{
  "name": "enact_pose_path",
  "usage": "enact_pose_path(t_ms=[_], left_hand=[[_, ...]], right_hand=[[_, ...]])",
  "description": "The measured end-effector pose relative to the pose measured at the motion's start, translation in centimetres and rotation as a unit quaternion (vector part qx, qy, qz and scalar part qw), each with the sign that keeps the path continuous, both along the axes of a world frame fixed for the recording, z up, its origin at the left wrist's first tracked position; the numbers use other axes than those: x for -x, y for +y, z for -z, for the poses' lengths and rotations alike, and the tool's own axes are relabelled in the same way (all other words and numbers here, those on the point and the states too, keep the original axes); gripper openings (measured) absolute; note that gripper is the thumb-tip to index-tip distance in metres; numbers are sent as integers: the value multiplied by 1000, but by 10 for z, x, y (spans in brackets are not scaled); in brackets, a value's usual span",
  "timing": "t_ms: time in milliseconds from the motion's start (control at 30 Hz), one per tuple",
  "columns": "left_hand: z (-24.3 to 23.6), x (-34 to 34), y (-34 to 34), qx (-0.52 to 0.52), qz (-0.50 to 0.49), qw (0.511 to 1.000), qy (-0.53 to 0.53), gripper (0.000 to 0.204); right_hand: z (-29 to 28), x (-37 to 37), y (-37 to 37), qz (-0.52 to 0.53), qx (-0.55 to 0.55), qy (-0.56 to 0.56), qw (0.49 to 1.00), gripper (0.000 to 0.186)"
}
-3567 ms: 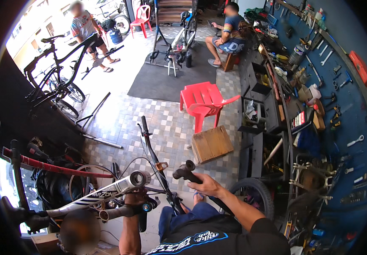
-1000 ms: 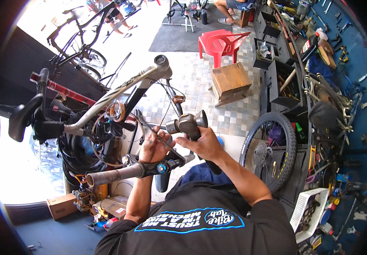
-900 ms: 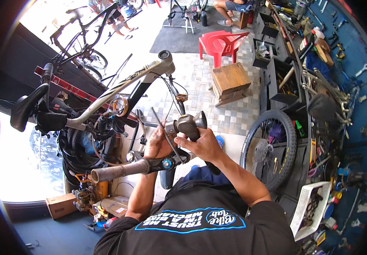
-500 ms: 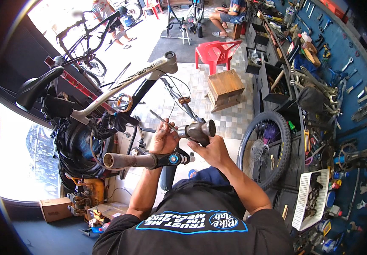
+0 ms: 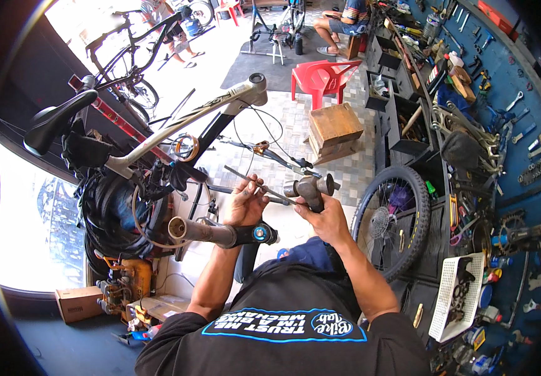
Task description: The person uses a hammer to tap a component on the bicycle handlebar stem. They repeatedly strike the area while holding the handlebar with the other hand.
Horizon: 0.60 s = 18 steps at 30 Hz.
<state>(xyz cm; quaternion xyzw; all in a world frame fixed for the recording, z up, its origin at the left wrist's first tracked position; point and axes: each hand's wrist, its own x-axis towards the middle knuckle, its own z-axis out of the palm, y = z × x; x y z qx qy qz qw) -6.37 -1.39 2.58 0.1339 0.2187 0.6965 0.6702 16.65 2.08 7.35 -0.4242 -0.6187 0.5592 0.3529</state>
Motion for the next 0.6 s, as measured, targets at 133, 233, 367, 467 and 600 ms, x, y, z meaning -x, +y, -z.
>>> enact_pose_path(t_ms=[133,233,367,467,600], left_hand=[[4,8,7,-2,21,1000,23,26],[0,15,22,15,101,994,48,49],[2,29,51,32,219,973,65,68],[3,31,82,14,235,966,109,47],[-13,42,120,53,260,963,46,40]], right_hand=[[-20,-6,26,1,84,14,996,18],[-15,-17,72,16,-13,26,999,17],[-44,-19,145,-40,36,-7,999,20],[-39,-4,197,-96,-13,20,995,23],[-38,32,255,-156,28,96,983,22]])
